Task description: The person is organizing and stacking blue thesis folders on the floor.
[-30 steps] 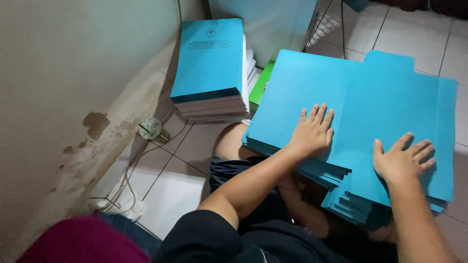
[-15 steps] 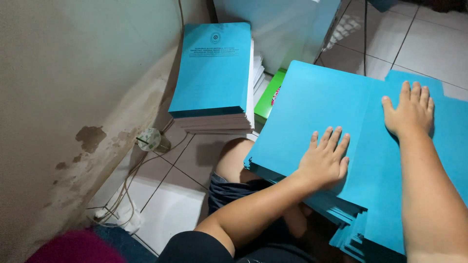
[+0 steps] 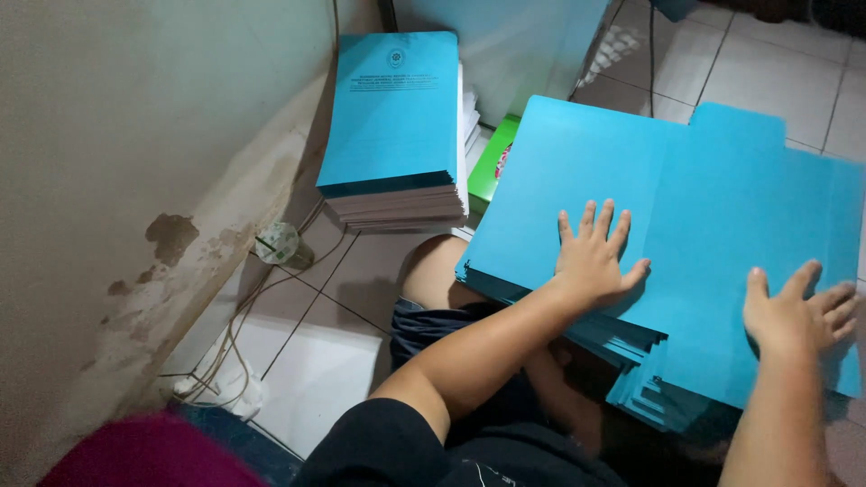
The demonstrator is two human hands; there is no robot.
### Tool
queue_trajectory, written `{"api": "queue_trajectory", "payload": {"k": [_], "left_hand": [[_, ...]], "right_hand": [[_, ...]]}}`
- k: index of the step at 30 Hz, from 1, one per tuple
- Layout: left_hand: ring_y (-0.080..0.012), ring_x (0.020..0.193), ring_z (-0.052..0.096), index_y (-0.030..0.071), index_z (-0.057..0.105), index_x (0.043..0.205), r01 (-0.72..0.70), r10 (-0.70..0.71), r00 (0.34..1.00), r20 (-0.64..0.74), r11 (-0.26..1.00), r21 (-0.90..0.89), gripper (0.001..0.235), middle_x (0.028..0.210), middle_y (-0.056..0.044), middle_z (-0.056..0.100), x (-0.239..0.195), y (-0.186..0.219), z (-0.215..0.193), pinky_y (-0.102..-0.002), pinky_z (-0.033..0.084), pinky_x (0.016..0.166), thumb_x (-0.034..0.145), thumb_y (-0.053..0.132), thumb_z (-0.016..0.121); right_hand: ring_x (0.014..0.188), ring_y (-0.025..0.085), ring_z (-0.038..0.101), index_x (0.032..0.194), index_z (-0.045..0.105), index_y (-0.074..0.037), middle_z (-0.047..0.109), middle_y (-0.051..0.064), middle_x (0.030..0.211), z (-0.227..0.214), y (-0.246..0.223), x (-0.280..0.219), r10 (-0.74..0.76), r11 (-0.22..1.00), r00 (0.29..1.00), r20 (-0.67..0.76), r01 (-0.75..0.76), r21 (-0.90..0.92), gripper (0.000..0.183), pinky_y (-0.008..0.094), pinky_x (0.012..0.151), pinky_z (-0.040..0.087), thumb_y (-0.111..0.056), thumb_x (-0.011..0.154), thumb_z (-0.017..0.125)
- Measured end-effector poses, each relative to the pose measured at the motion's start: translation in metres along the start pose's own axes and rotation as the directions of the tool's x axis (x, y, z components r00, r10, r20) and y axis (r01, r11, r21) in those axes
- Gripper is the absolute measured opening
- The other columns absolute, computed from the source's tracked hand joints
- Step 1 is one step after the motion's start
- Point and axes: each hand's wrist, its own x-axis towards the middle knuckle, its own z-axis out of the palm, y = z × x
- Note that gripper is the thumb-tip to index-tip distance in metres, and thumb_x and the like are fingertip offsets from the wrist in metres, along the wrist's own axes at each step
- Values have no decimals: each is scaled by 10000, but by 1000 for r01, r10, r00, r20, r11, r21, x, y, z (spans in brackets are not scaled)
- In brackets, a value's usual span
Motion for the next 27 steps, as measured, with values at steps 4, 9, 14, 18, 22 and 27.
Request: {"api": "queue_trajectory", "payload": {"k": [4,9,14,18,22,27], "left_hand": [[-448,1599,-35,180,90,1671,90,-101,967,232,994,56,877,1747,-198,-18,16,29,-4,-771,66,1169,968,678,248],[-368,1615,13,54,92,1653,89,-100,991,93,989,117,838,1743,-193,20,72,51,32,-642,65,1253,1024,567,300],[-345,1618,46,53,129,1650,87,-94,995,35,983,161,837,1748,-138,72,161,51,67,-639,87,1263,1025,588,276],[-323,1621,33,35,93,1654,104,-112,993,31,977,187,912,1749,-149,44,227,41,84,-572,83,1282,1010,661,252],[-296,1612,154,49,177,1645,53,-41,997,-64,979,195,924,1739,-133,148,240,24,103,-547,166,1276,995,697,283],[-297,1612,233,162,332,1620,-96,132,962,-238,983,159,689,1718,-76,285,170,10,94,-590,230,1281,1052,551,311]], "right_hand": [[1607,386,-16,1706,82,-158,-16,198,1745,0,28,-36,-123,989,992,38,125,-82,968,498,1288,-21,-733,954,280],[1588,452,33,1704,169,-68,66,294,1730,4,33,-38,-250,968,967,-41,248,-46,990,541,1262,-2,-700,960,336],[1591,442,53,1704,196,-79,101,295,1734,9,34,-36,-239,968,970,-51,235,-86,974,536,1255,24,-695,962,335],[1588,451,40,1698,199,-83,84,296,1731,2,30,-37,-224,974,974,-24,223,-45,991,556,1252,14,-724,953,326],[1576,463,33,1691,201,-69,77,298,1722,-5,27,-40,-241,970,970,-24,241,-7,987,603,1240,22,-717,959,342],[1593,431,-6,1699,160,-114,42,259,1738,3,30,-34,-210,978,978,-1,210,-20,994,568,1253,-25,-739,944,326]]}}
